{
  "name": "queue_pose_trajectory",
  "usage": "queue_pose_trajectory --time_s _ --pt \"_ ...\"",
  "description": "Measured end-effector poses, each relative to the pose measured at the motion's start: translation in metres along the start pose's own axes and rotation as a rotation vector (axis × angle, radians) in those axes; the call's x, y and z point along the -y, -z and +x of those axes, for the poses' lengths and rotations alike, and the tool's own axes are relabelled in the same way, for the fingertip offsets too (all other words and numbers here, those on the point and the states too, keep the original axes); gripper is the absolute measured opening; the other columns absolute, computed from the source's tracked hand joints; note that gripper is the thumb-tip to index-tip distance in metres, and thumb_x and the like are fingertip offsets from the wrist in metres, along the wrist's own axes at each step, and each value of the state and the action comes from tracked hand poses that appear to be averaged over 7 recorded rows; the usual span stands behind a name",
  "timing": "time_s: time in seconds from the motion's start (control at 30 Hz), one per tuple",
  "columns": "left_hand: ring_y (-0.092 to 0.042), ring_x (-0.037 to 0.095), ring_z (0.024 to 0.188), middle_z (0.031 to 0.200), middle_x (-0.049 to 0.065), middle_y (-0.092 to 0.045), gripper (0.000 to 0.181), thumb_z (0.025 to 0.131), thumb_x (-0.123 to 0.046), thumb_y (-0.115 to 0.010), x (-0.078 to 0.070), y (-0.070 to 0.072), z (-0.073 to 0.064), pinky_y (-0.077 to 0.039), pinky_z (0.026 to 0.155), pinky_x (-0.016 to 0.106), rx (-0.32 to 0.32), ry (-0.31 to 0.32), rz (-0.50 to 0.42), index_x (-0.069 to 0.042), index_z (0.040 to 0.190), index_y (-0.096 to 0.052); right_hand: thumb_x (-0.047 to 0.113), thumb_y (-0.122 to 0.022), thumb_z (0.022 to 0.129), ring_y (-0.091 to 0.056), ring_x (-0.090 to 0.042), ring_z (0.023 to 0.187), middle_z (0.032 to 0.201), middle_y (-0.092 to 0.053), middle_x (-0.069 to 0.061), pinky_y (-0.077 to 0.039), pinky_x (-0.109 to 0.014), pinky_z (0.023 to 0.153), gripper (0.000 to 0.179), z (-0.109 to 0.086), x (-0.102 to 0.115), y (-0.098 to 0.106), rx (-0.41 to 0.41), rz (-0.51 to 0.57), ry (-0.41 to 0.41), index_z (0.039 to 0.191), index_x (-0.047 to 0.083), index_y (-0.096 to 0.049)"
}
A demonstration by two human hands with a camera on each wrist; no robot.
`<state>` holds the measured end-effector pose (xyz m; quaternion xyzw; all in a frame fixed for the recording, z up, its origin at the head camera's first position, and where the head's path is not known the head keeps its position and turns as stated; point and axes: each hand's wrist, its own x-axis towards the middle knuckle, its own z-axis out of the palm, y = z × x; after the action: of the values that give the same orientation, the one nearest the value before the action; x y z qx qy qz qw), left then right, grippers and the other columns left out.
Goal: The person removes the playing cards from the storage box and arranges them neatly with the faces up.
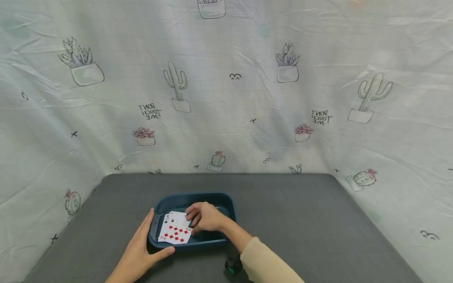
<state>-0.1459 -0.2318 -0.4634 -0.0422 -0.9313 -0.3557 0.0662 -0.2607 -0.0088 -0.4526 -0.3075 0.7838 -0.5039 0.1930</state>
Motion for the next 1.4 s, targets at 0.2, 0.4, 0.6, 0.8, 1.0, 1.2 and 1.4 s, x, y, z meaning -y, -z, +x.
queue_pose_trajectory --time_s 0.2,0.4,0.6,0.8,1.0,1.2,1.4 --pt "-0.021 0.046 0.14 0.16 0.022 -0.014 0.128 0.072 -0.064 -0.078 -0.003 0.0 -0.003 -0.025 0.102 0.071 -0.002 -0.001 -0.003 -0.01 0.159 -0.002 -0.019 -0.077 0.073 -0.07 -0.018 0.077 0.095 -0.066 -0.007 -0.058 -0.027 0.07 0.057 -0.006 0.004 0.001 0.088 0.083 -0.032 0.124 -0.004 -0.059" --pt "-0.022 0.046 0.14 0.16 0.022 -0.015 0.127 0.071 -0.064 -0.078 -0.006 0.0 -0.005 -0.025 0.102 0.071 -0.009 0.0 -0.01 -0.01 0.159 -0.004 -0.017 -0.076 0.075 -0.07 -0.014 0.071 0.098 -0.065 -0.004 -0.057 -0.026 0.068 0.059 -0.005 0.003 -0.002 0.157 0.085 -0.009 0.129 -0.001 -0.058" --pt "-0.021 0.047 0.14 0.16 0.021 -0.014 0.126 0.071 -0.065 -0.077 -0.006 0.001 -0.006 -0.024 0.101 0.072 0.003 0.001 -0.014 -0.009 0.159 -0.005 0.004 -0.092 0.066 -0.059 -0.004 0.068 0.117 -0.055 0.003 -0.051 -0.018 0.063 0.073 0.0 0.003 -0.008 0.061 -0.211 0.058 0.131 0.009 -0.059" --pt "-0.022 0.046 0.14 0.16 0.02 -0.015 0.124 0.072 -0.064 -0.078 -0.004 0.001 -0.007 -0.025 0.102 0.071 -0.015 -0.021 -0.013 -0.008 0.159 -0.008 0.016 -0.093 0.067 -0.053 -0.002 0.078 0.125 -0.056 0.005 -0.048 -0.014 0.069 0.082 0.001 0.004 -0.017 0.05 -0.379 0.06 0.139 0.015 -0.053" --pt "-0.022 0.047 0.139 0.16 0.021 -0.014 0.124 0.073 -0.065 -0.076 -0.008 0.0 -0.009 -0.023 0.101 0.073 0.001 0.006 -0.009 -0.009 0.159 -0.006 0.022 -0.092 0.069 -0.054 -0.003 0.085 0.128 -0.06 0.007 -0.048 -0.012 0.077 0.08 -0.002 0.007 -0.022 0.047 -0.455 0.08 0.139 0.014 -0.053" --pt "-0.022 0.047 0.139 0.16 0.021 -0.015 0.125 0.072 -0.066 -0.076 -0.006 0.004 -0.012 -0.024 0.101 0.073 0.006 -0.003 0.001 -0.008 0.159 -0.007 0.025 -0.093 0.069 -0.055 -0.003 0.09 0.126 -0.062 0.01 -0.048 -0.013 0.082 0.08 -0.003 0.008 -0.027 0.019 -0.469 0.104 0.137 0.013 -0.054" --pt "-0.021 0.047 0.139 0.16 0.021 -0.014 0.124 0.073 -0.064 -0.076 -0.003 0.006 -0.014 -0.023 0.101 0.073 0.02 -0.012 -0.016 -0.009 0.159 -0.006 0.031 -0.093 0.067 -0.052 -0.006 0.104 0.12 -0.06 0.012 -0.045 -0.022 0.093 0.082 -0.005 0.011 -0.029 0.001 -0.526 0.122 0.138 0.015 -0.054"
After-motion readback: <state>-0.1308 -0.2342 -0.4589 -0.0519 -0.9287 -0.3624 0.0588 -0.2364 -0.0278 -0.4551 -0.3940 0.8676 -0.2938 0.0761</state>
